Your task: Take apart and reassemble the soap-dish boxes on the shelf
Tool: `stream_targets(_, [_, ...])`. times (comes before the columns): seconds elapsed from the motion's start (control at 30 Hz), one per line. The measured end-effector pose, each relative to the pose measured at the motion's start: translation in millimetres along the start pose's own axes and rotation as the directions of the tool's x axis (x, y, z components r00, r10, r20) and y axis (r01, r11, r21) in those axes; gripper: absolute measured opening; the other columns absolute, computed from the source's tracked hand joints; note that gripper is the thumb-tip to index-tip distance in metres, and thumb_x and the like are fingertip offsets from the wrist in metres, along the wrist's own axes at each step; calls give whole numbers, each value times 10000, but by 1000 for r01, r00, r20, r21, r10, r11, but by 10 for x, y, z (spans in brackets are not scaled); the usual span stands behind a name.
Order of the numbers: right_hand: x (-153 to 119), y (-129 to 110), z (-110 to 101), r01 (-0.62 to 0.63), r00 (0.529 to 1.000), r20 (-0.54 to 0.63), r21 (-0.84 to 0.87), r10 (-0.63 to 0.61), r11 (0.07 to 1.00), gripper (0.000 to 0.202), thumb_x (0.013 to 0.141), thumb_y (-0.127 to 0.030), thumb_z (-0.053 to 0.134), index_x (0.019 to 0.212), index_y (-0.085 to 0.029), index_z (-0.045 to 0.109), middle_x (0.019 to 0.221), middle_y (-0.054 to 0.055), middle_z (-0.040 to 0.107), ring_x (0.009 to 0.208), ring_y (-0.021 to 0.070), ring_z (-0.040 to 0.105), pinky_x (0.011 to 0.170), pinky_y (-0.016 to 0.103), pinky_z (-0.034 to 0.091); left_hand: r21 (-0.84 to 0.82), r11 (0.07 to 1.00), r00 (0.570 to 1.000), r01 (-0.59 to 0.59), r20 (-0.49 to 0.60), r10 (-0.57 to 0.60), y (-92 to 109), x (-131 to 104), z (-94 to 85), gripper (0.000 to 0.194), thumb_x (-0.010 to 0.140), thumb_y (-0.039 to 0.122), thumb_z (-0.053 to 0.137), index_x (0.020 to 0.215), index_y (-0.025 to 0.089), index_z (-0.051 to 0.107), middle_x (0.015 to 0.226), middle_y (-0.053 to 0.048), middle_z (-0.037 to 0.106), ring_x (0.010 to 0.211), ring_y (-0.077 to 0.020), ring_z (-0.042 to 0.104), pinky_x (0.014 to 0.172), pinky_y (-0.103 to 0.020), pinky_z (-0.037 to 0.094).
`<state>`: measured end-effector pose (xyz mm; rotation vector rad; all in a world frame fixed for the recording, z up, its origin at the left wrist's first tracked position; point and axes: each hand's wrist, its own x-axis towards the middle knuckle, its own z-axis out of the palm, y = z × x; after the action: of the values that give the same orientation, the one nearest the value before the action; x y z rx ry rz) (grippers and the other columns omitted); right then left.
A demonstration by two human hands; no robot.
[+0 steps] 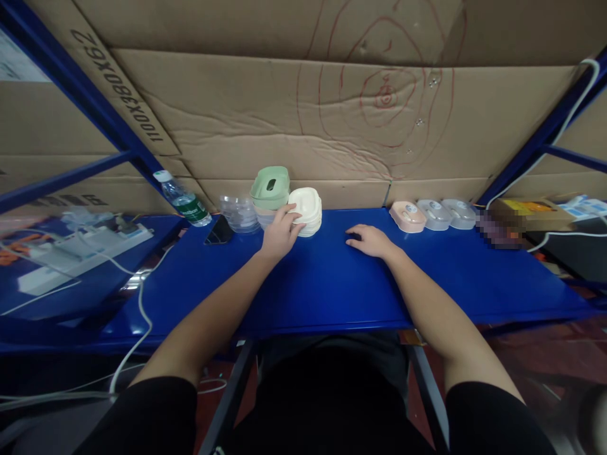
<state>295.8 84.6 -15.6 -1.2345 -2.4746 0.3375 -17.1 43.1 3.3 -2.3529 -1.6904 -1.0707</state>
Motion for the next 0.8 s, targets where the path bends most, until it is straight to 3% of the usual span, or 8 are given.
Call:
stream_targets(0.2, [-10,5,-4,-20,999,-25,73,22,997,371,930,-404,676,1255,-237,743,1339,98,724,1248,319,675,1108,523,509,-64,996,997,-65,-34,63,53,-17,-52,276,1034,370,564,1217,180,645,1474,-150,582,1203,-246,669,935,-342,570])
stream_targets(0.3, [3,5,10,-114,991,-29,325,131,939,395,922,-443,680,1234,-211,749,1257,109,761,1043,289,750,987,481,588,-89,987,991,-134,-26,132,115,-77,-76,251,1026,374,580,1174,184,651,1433,-151,612,1257,-251,646,995,-365,558])
stream_targets(0.37, [23,-10,5,-199,970,-3,565,243,801,438,918,-479,683,1252,-199,730,1206,118,777,769,221,747,779,411,636,-133,969,978,-207,-34,204,172,-150,-75,236,1022,380,588,1143,187,652,1396,-152,635,1274,-250,639,1036,-384,542])
stream_targets(0.43, [44,-32,-17,-217,946,10,758,323,614,465,913,-509,691,1253,-193,714,1187,125,778,601,150,673,624,336,607,-207,935,957,-289,-38,288,237,-231,-64,236,1011,399,609,1114,190,649,1355,-154,658,1275,-250,639,1068,-405,526])
stream_targets(0.5, [56,-51,-50,-194,933,21,869,359,454,477,924,-569,660,1192,-179,725,1114,128,783,565,120,634,563,289,570,-296,891,933,-345,-7,359,299,-297,-54,276,979,449,654,1083,193,641,1329,-154,673,1266,-254,644,1073,-416,523])
stream_targets(0.57, [51,-62,-80,-207,935,70,905,349,373,523,928,-639,620,1099,-160,740,940,115,777,567,124,625,531,268,539,-367,861,911,-353,74,405,342,-336,-54,329,943,507,689,1044,199,632,1320,-145,678,1243,-254,654,1043,-408,537])
stream_targets(0.63, [32,-66,-93,-252,945,134,878,297,407,503,880,-629,690,1030,-151,739,774,74,733,561,128,614,511,251,507,-390,866,896,-314,180,406,359,-349,-64,330,945,530,671,992,206,629,1308,-119,685,1197,-238,673,999,-381,549])
stream_targets(0.8, [-31,-95,-72,-324,941,280,602,187,729,455,732,-403,860,1057,-149,666,631,-28,638,468,95,530,415,209,367,-283,927,849,-246,399,347,321,-346,-65,263,997,469,583,938,227,668,1426,-67,645,1080,-195,716,952,-339,550])
